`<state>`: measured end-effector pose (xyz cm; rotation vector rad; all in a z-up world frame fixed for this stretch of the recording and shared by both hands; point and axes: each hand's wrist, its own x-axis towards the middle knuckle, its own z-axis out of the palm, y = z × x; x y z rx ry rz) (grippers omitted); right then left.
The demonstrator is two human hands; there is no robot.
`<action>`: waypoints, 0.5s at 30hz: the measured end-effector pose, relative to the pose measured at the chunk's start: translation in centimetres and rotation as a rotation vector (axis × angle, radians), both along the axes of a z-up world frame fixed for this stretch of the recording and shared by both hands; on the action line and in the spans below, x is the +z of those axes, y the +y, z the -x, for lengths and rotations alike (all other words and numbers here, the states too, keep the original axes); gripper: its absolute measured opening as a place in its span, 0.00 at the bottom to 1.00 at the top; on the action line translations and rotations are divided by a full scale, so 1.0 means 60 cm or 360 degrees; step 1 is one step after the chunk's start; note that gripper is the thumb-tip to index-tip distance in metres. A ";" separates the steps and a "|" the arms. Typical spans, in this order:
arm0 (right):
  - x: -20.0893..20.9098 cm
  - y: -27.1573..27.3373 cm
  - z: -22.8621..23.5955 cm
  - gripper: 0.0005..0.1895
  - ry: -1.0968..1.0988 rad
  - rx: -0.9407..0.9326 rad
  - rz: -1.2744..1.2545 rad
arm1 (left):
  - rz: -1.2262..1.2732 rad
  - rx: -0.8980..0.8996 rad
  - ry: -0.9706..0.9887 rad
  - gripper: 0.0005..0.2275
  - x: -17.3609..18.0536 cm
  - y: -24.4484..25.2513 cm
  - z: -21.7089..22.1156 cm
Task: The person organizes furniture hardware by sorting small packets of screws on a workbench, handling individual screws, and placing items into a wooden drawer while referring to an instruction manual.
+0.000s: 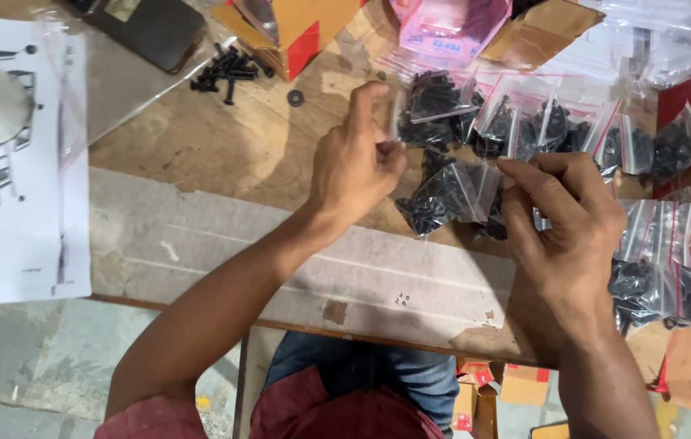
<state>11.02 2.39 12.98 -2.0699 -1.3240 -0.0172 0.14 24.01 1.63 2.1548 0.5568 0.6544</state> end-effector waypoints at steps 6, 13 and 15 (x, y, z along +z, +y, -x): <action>-0.012 0.030 -0.025 0.14 -0.0077 -0.0033 0.0076 | 0.0016 -0.0111 -0.0073 0.29 -0.016 0.015 0.010; -0.026 0.137 -0.061 0.18 -0.0585 0.0105 0.0371 | 0.0027 -0.0161 -0.0144 0.31 -0.005 0.015 0.013; -0.053 0.145 -0.073 0.14 -0.0688 0.0181 0.0444 | -0.0034 -0.0177 -0.0189 0.31 -0.003 0.017 0.013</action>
